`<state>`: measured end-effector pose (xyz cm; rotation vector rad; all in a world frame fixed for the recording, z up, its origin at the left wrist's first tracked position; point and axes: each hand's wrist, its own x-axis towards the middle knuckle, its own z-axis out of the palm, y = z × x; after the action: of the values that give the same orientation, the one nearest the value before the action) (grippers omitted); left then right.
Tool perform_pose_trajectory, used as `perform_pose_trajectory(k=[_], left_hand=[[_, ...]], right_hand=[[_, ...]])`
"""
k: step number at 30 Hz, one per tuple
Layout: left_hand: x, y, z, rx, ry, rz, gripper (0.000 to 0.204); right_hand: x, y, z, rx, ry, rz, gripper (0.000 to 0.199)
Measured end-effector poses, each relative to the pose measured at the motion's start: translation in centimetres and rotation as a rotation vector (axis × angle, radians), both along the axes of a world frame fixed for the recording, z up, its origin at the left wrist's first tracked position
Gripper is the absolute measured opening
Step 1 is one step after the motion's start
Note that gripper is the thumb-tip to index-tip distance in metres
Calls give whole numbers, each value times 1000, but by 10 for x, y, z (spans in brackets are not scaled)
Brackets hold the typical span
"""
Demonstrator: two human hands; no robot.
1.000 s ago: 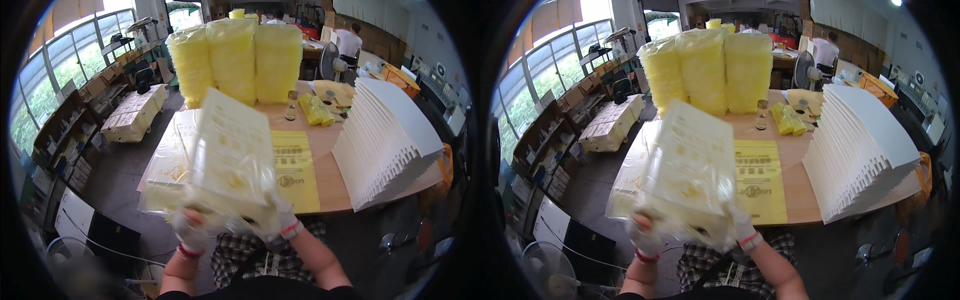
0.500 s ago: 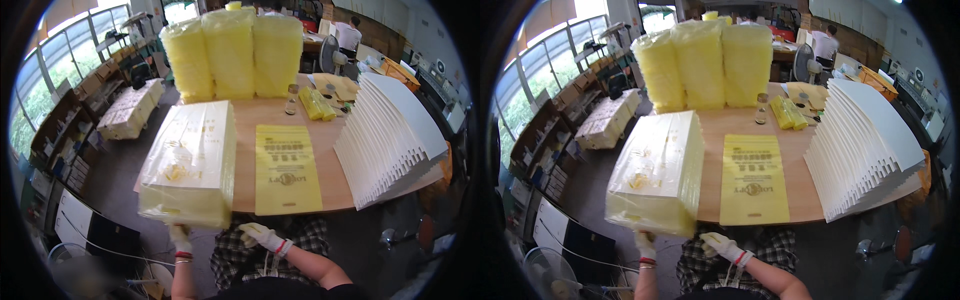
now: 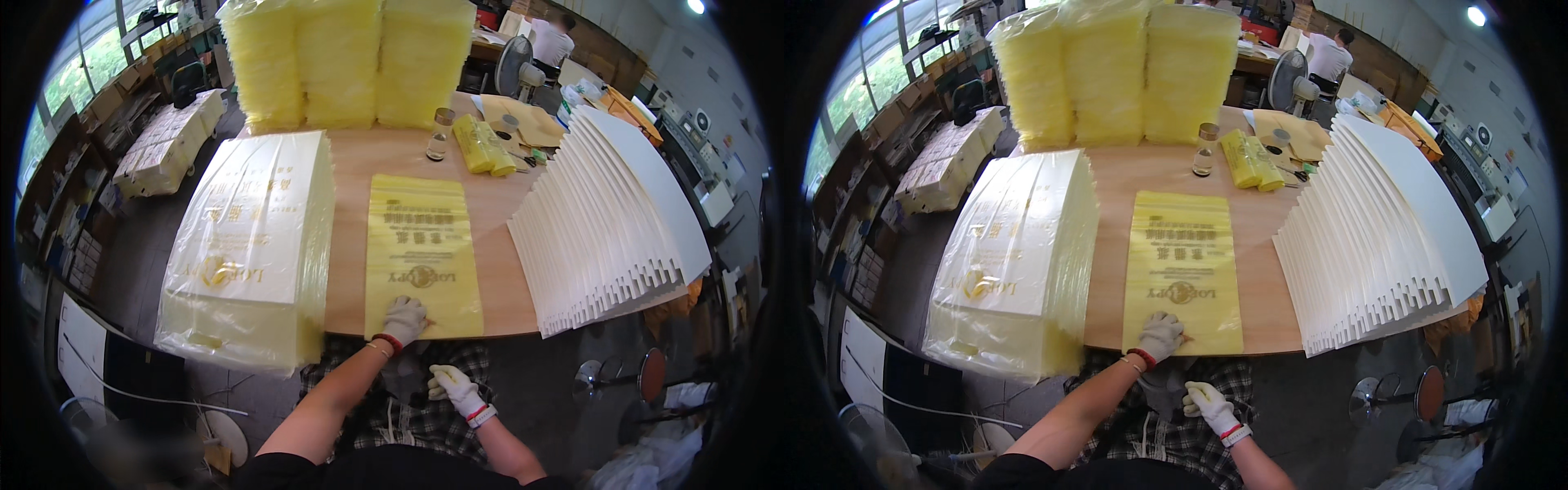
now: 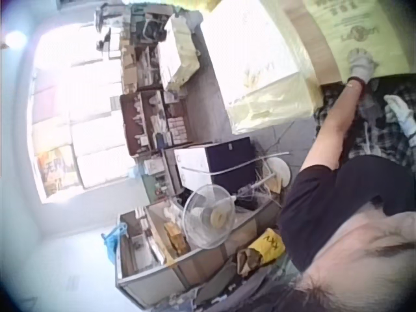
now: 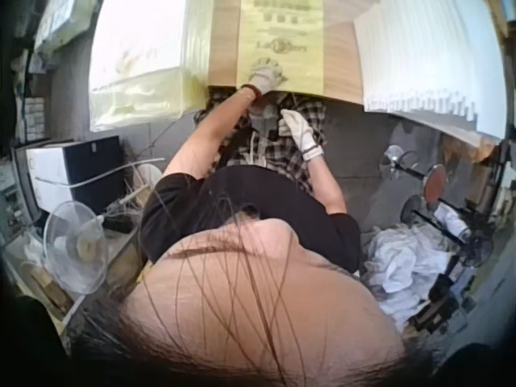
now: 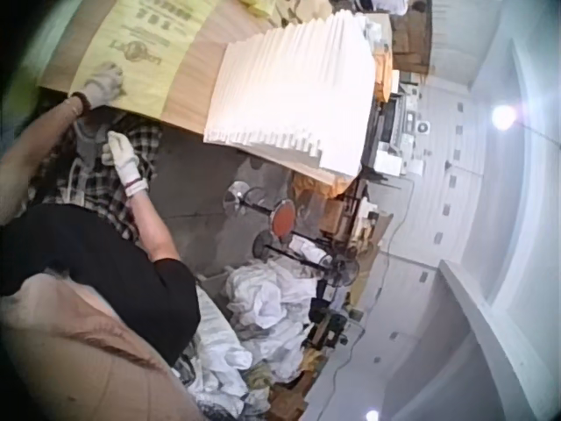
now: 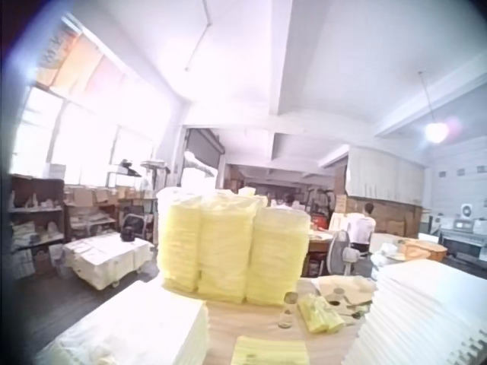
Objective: The person repeatedly picks up white rectangular sheets from a stack and inserts them into yellow plastic bags on a table. The person then places the filled bags into a larger stack of packaged items.
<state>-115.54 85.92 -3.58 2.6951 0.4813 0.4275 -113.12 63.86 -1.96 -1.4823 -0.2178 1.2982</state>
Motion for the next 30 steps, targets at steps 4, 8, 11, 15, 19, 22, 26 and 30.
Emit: perform_pose_trajectory(k=[4,8,11,15,19,22,26,30], left_hand=[[9,20,8,-215,-12,-93,15],[10,26,24,-360,-11,-153,13],[20,30,29,-512,-88,-119,13],[32,72,35,-1244,-515,143,10],[39,76,67,-1298,-403,236,14],[38,56,83,-1156,-374,118,25],[23,35,167,-953,-252,76,37],[11,37,140,-460,-193,-2,40]], right_hand=[[16,15,-1,54,19,3,38],[32,80,30,193,21,-304,36],[57,121,39,-24,-260,-276,38],[103,93,-8,-138,-1226,-38,35],[82,83,42,52,-1744,-271,19],[49,126,83,637,-1538,-289,22],[83,174,-20,-261,-1561,310,38],[50,155,-16,-465,-1602,550,52]])
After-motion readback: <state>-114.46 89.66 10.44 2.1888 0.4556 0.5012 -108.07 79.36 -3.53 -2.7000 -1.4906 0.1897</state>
